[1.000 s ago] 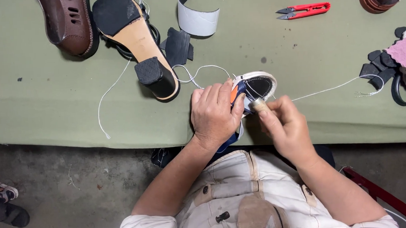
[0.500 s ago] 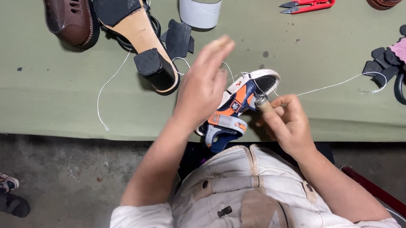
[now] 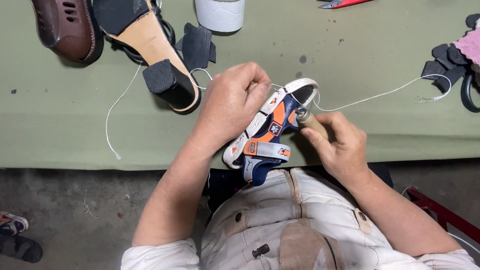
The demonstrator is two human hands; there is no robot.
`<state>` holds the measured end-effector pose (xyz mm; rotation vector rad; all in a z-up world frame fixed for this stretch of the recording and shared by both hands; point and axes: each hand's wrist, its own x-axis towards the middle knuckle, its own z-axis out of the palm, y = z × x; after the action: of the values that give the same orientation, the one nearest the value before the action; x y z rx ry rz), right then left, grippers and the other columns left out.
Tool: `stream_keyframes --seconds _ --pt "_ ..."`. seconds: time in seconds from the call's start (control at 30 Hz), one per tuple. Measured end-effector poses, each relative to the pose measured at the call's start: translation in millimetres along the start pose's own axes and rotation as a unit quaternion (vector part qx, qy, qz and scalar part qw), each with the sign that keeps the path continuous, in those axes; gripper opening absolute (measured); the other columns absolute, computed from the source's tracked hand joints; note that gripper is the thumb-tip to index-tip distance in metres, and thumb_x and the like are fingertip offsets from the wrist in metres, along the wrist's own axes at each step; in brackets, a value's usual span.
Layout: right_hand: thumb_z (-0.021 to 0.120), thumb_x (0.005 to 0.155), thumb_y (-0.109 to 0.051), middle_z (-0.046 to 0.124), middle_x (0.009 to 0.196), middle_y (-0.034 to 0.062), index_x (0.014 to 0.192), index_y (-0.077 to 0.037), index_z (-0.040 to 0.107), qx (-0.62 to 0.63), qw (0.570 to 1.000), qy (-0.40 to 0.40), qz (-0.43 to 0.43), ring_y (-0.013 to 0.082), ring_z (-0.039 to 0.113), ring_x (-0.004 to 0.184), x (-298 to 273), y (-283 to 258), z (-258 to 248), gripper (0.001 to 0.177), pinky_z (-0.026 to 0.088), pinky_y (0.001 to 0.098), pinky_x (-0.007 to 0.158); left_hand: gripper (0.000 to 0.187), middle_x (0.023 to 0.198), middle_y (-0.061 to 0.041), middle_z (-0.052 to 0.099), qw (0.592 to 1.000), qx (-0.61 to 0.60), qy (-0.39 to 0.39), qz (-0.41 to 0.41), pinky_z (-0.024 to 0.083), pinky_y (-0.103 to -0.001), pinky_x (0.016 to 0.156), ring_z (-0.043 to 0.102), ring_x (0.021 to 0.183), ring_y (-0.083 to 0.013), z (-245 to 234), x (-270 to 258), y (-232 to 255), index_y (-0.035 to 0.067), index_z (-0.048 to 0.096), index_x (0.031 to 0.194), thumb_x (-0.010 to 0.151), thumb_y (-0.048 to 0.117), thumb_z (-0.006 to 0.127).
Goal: Hand-stitching the upper part of a child's sandal to the sole using a stitching awl and thread.
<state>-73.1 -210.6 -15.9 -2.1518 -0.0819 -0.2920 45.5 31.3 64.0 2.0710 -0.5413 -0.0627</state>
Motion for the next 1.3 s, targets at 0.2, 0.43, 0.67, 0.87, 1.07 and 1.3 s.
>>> stream_keyframes --seconds 0.2,0.43,0.67,0.87,1.07,1.3 --pt "0.078 0.097 -0.026 0.066 0.065 0.0099 0.105 -0.010 0.073 -0.037 0.999 -0.019 -0.006 0.0310 0.065 0.059 3 -6 -1 0.019 0.050 0.0357 0.056 0.007 0.057 -0.002 0.050 0.999 -0.010 0.036 0.008 0.053 -0.037 0.058 0.061 0.059 -0.0246 7 -2 1 0.014 0.069 0.084 0.090 0.016 0.066" --pt "0.066 0.103 -0.029 0.070 0.070 0.0097 0.109 -0.010 0.071 -0.043 0.998 -0.039 -0.017 0.0358 0.070 0.069 -1 2 0 0.021 0.056 0.0419 0.065 0.003 0.054 -0.007 0.054 0.984 -0.117 0.075 -0.114 0.050 -0.030 0.056 0.055 0.055 -0.0139 18 -14 -2 0.010 0.072 0.080 0.082 0.012 0.070" --pt "0.062 0.105 -0.030 0.070 0.073 0.0145 0.115 -0.009 0.067 -0.058 0.996 -0.065 -0.012 0.0411 0.070 0.072 -3 2 1 0.024 0.056 0.0485 0.066 0.003 0.049 0.002 0.050 0.958 -0.204 0.092 -0.181 0.043 -0.021 0.051 0.045 0.055 -0.0043 26 -17 0 0.007 0.071 0.081 0.083 0.009 0.071" --pt "0.059 0.104 -0.034 0.075 0.077 0.0038 0.124 -0.013 0.058 -0.038 0.994 -0.103 0.011 0.0342 0.073 0.074 0 -9 -3 0.029 0.056 0.0461 0.071 0.003 0.047 0.003 0.049 0.958 -0.194 0.080 -0.194 0.042 -0.023 0.053 0.046 0.053 -0.0048 29 -7 -9 0.009 0.073 0.083 0.081 0.011 0.074" --pt "0.058 0.104 -0.036 0.076 0.075 0.0042 0.124 -0.015 0.055 -0.058 0.991 -0.124 0.013 0.0370 0.073 0.074 2 -7 -6 0.030 0.056 0.0502 0.070 0.006 0.053 0.004 0.046 0.961 -0.193 -0.012 -0.196 0.039 -0.025 0.056 0.045 0.058 -0.0086 16 15 -8 0.010 0.075 0.082 0.078 0.014 0.072" --pt "0.062 0.102 -0.035 0.073 0.073 0.0079 0.121 -0.014 0.058 -0.077 0.991 -0.109 -0.006 0.0365 0.073 0.070 -1 -3 -4 0.029 0.057 0.0467 0.068 0.007 0.055 0.006 0.050 0.942 -0.229 -0.083 -0.231 0.034 -0.021 0.056 0.045 0.059 -0.0053 15 29 -10 0.011 0.075 0.079 0.076 0.017 0.072"
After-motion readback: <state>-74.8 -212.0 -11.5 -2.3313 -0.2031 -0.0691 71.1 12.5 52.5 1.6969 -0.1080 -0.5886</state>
